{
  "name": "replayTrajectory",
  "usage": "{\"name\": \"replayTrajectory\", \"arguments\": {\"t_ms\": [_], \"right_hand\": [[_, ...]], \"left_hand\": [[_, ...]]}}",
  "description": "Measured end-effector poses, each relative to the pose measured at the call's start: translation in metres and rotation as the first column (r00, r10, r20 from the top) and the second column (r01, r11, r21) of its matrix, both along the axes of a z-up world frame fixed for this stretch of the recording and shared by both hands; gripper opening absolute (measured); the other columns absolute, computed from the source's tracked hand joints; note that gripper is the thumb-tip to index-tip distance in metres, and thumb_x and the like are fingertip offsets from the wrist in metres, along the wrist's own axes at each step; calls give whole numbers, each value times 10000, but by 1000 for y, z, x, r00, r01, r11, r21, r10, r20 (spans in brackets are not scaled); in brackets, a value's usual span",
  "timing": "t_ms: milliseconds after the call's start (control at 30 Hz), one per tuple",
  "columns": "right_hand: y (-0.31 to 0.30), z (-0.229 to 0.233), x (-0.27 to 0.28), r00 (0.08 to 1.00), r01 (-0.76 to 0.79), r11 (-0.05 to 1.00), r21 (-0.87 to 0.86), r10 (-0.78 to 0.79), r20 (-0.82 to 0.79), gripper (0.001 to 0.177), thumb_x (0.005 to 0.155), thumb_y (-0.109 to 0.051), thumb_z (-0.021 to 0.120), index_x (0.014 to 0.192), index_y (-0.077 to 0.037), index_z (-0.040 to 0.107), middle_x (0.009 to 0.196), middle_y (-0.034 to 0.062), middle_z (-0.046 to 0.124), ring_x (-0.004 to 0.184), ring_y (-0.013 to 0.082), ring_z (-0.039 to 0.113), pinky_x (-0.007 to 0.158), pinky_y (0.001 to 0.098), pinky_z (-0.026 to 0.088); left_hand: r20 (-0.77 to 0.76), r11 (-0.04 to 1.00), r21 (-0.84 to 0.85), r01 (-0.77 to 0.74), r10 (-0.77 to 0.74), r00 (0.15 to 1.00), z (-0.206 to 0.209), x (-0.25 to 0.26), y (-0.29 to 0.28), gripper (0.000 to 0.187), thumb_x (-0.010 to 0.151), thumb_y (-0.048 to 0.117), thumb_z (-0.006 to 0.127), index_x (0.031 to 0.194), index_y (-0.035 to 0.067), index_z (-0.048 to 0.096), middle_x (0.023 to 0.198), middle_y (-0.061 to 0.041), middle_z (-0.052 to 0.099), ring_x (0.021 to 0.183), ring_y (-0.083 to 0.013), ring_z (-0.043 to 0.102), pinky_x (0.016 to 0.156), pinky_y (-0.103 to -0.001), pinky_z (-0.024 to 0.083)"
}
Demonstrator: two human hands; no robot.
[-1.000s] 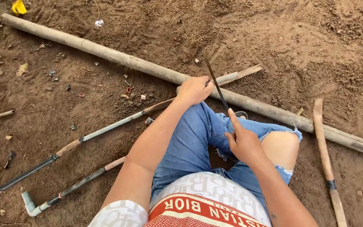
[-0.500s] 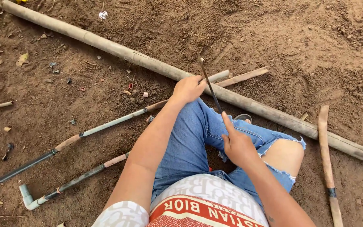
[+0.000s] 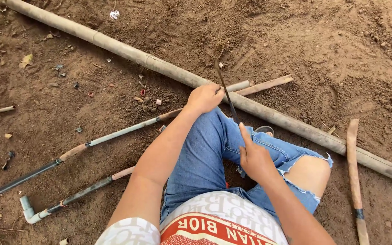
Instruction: A person sits on the ground and uses a small hand saw to cut through a thin pipe.
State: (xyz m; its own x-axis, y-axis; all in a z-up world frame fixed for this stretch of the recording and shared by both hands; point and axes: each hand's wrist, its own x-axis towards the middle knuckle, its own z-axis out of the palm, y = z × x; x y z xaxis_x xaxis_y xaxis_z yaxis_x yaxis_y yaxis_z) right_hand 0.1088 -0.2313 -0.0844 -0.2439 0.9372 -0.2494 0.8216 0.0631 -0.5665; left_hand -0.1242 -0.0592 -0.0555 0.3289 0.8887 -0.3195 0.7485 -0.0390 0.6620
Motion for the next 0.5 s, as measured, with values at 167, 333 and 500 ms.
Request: {"name": "replayTrajectory", "arguments": {"t_ms": [167, 333, 500], "right_hand": [[19, 10, -10, 1000, -9, 997, 78, 7, 16, 740, 1077, -107, 523, 1743, -185, 209, 665, 190, 708, 474, 279, 623, 458, 383, 468], [-3, -4, -4, 1000, -18, 1000, 13, 17, 20, 770, 1056, -143, 561, 1741, -204, 213, 670, 171, 729, 495, 298, 650, 457, 399, 485], [16, 7, -13, 1000, 0, 997, 79, 1, -15, 766, 1066, -126, 586, 1737, -164, 218, 652, 161, 711, 489, 272, 624, 454, 376, 467]], "left_hand": [[-18, 999, 13, 37, -37, 999, 9, -1, -4, 678, 1028, 481, 356, 1474, 54, 637, 1419, -224, 689, 1348, -422, 624, 1129, -529, 488], [2, 1000, 3, -24, 24, 1000, -2, -5, 1, 656, 1030, 469, 363, 1436, 46, 659, 1369, -224, 707, 1300, -428, 644, 1100, -535, 502], [-49, 998, 39, 49, -47, 998, 3, -2, -2, 622, 1029, 455, 377, 1360, 47, 711, 1306, -232, 736, 1240, -441, 671, 1053, -526, 538]]}}
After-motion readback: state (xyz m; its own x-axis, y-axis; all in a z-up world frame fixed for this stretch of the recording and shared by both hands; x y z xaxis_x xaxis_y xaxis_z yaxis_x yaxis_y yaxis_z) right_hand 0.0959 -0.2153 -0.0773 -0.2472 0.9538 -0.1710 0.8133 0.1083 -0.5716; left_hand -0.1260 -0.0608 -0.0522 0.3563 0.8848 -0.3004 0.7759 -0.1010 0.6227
